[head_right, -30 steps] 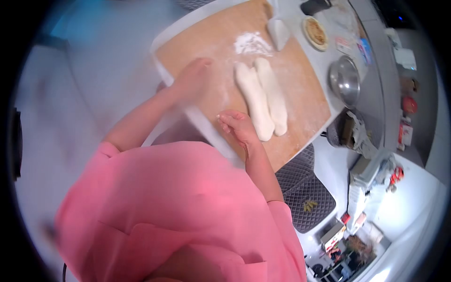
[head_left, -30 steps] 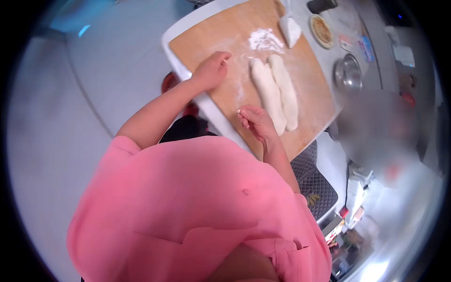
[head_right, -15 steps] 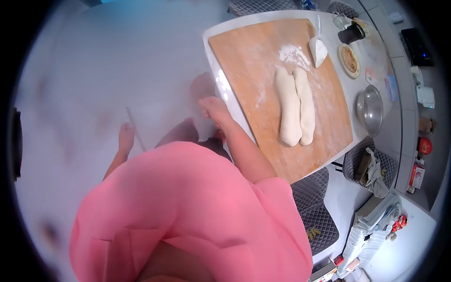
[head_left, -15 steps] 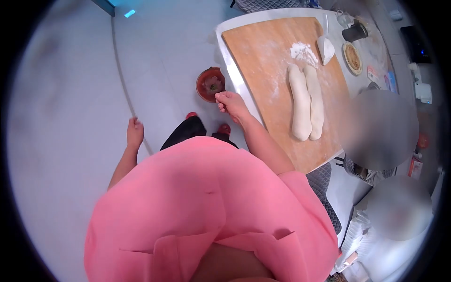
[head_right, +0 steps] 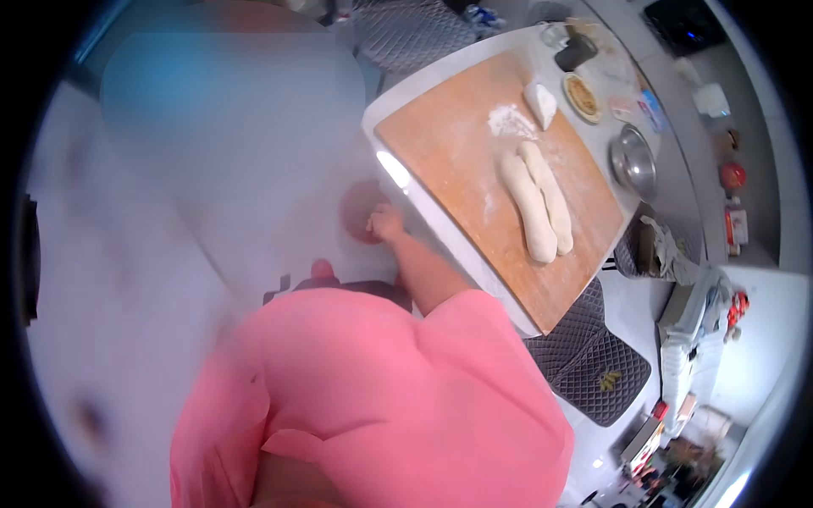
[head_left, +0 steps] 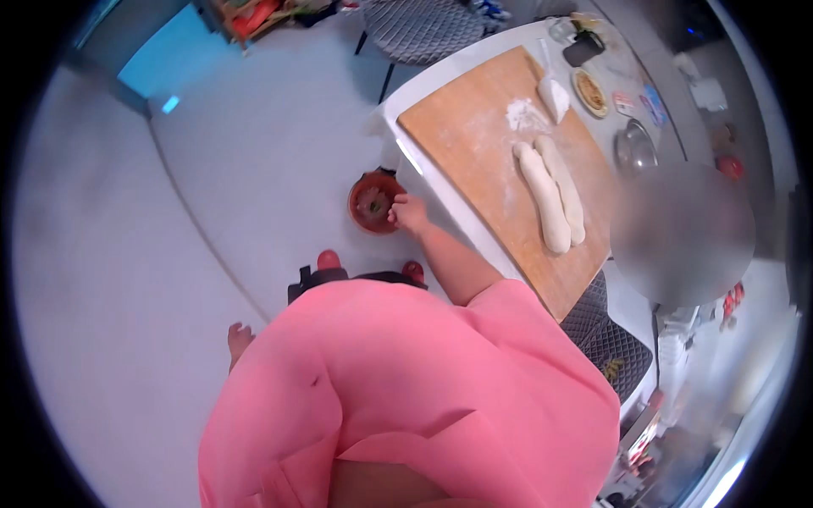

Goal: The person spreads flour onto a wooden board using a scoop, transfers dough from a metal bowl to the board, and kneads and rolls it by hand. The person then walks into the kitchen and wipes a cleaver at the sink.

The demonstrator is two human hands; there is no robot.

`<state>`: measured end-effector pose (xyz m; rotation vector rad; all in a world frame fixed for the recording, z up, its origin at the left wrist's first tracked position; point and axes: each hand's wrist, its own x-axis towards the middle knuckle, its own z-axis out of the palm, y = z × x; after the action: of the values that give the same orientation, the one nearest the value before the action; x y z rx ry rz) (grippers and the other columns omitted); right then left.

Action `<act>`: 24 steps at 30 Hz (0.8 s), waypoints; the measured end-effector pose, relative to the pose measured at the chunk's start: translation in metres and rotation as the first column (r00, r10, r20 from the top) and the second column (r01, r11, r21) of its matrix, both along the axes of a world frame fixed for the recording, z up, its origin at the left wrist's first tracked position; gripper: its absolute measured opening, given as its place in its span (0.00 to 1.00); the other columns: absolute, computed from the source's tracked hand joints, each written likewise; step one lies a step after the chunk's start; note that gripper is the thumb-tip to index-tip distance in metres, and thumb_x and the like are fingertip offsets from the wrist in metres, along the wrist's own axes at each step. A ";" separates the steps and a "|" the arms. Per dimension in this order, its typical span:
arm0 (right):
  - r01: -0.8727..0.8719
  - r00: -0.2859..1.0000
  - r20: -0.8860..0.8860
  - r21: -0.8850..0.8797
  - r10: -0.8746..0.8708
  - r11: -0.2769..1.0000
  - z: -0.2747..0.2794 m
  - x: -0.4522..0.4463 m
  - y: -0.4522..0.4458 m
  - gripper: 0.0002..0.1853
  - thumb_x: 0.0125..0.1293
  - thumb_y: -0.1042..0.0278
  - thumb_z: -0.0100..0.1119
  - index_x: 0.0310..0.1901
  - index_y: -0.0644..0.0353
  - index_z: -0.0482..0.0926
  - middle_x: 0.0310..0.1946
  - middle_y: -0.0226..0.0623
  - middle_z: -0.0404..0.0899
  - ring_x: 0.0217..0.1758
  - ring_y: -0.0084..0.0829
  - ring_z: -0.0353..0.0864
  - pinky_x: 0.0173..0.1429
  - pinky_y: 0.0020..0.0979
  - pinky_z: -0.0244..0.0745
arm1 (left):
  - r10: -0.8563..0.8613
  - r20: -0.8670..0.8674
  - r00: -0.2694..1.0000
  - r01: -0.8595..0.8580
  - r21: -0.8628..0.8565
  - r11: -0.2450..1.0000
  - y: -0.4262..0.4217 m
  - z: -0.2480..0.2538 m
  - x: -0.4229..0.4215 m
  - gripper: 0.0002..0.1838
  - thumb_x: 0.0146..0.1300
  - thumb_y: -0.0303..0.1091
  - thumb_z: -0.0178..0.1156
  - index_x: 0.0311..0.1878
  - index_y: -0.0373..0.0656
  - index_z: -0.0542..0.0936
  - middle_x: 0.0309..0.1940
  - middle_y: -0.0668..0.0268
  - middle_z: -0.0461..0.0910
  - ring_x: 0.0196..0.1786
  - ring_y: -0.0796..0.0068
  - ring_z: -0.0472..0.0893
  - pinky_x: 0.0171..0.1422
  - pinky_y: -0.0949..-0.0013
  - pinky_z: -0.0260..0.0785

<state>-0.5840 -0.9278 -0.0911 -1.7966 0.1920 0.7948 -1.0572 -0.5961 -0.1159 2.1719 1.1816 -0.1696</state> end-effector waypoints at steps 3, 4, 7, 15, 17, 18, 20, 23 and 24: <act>-0.134 0.866 0.406 -0.374 0.292 0.917 -0.044 0.012 0.009 0.10 0.60 0.68 0.54 0.25 0.63 0.80 0.16 0.37 0.78 0.22 0.28 0.79 0.27 0.32 0.73 | 0.372 -0.031 0.928 -0.365 -0.280 0.888 0.034 0.001 0.026 0.21 0.57 0.32 0.56 0.54 0.34 0.71 0.33 0.53 0.79 0.33 0.66 0.79 0.37 0.62 0.73; -0.063 0.876 0.415 -0.404 0.245 0.913 -0.025 0.008 0.016 0.12 0.59 0.67 0.55 0.23 0.63 0.80 0.16 0.38 0.78 0.22 0.29 0.79 0.28 0.33 0.74 | 0.247 -0.063 0.967 -0.255 -0.211 0.943 0.057 -0.017 0.020 0.22 0.57 0.32 0.57 0.55 0.33 0.70 0.34 0.53 0.79 0.32 0.67 0.79 0.36 0.62 0.73; 0.109 0.904 0.414 -0.461 0.105 0.880 0.001 -0.001 0.032 0.13 0.58 0.63 0.56 0.23 0.63 0.80 0.17 0.40 0.78 0.22 0.33 0.80 0.30 0.35 0.74 | 0.099 -0.101 0.990 -0.116 -0.182 0.976 0.092 -0.032 0.042 0.23 0.57 0.32 0.57 0.55 0.32 0.69 0.33 0.52 0.79 0.30 0.67 0.80 0.35 0.62 0.74; 0.078 0.950 0.313 -0.300 0.021 0.951 0.007 -0.013 0.019 0.09 0.51 0.62 0.58 0.27 0.58 0.81 0.24 0.36 0.80 0.28 0.31 0.80 0.35 0.33 0.73 | -0.339 0.380 0.860 0.337 0.075 0.939 0.114 -0.019 0.125 0.18 0.55 0.30 0.57 0.50 0.36 0.71 0.25 0.56 0.79 0.26 0.64 0.81 0.29 0.66 0.73; -0.066 0.862 0.445 -0.381 0.245 0.922 -0.023 -0.015 -0.005 0.12 0.57 0.59 0.53 0.29 0.58 0.80 0.21 0.39 0.77 0.27 0.33 0.78 0.30 0.36 0.71 | -0.387 0.277 0.880 0.404 -0.008 0.915 0.112 -0.007 0.127 0.17 0.56 0.31 0.55 0.49 0.36 0.73 0.25 0.56 0.80 0.27 0.65 0.81 0.31 0.65 0.74; 0.102 0.990 0.114 -0.193 -0.081 0.976 -0.020 -0.016 -0.011 0.12 0.59 0.61 0.51 0.31 0.60 0.79 0.20 0.40 0.75 0.25 0.35 0.75 0.28 0.39 0.68 | -0.332 0.227 0.915 0.363 -0.109 0.925 0.109 -0.006 0.128 0.17 0.57 0.32 0.55 0.49 0.36 0.73 0.25 0.57 0.80 0.27 0.65 0.81 0.32 0.64 0.74; -0.114 0.922 0.272 -0.492 0.277 0.863 -0.085 -0.020 -0.051 0.15 0.62 0.62 0.49 0.40 0.65 0.79 0.22 0.38 0.76 0.25 0.34 0.73 0.28 0.38 0.67 | -0.285 0.219 0.933 0.317 -0.129 0.939 0.113 -0.024 0.117 0.17 0.57 0.33 0.54 0.49 0.36 0.74 0.25 0.56 0.81 0.27 0.65 0.82 0.32 0.64 0.74; -0.345 0.905 0.109 -0.381 0.412 0.858 0.014 -0.030 -0.023 0.19 0.62 0.65 0.48 0.52 0.64 0.76 0.33 0.45 0.81 0.36 0.38 0.79 0.39 0.38 0.74 | -0.192 0.136 0.972 0.208 -0.114 0.972 0.122 -0.055 0.097 0.18 0.57 0.34 0.54 0.48 0.35 0.74 0.26 0.56 0.81 0.28 0.65 0.82 0.32 0.61 0.74; -0.424 0.854 0.092 -0.447 0.513 0.787 0.004 -0.021 -0.018 0.18 0.62 0.64 0.48 0.51 0.64 0.76 0.33 0.45 0.81 0.37 0.38 0.80 0.39 0.38 0.74 | -0.158 0.084 0.984 0.168 -0.119 0.979 0.123 -0.056 0.092 0.18 0.56 0.35 0.55 0.47 0.34 0.75 0.26 0.55 0.81 0.29 0.64 0.82 0.33 0.60 0.74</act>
<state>-0.6046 -0.9455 -0.0867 -2.3690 -0.2687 0.9538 -0.9652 -0.4733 -0.1721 2.1438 0.9261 -0.2256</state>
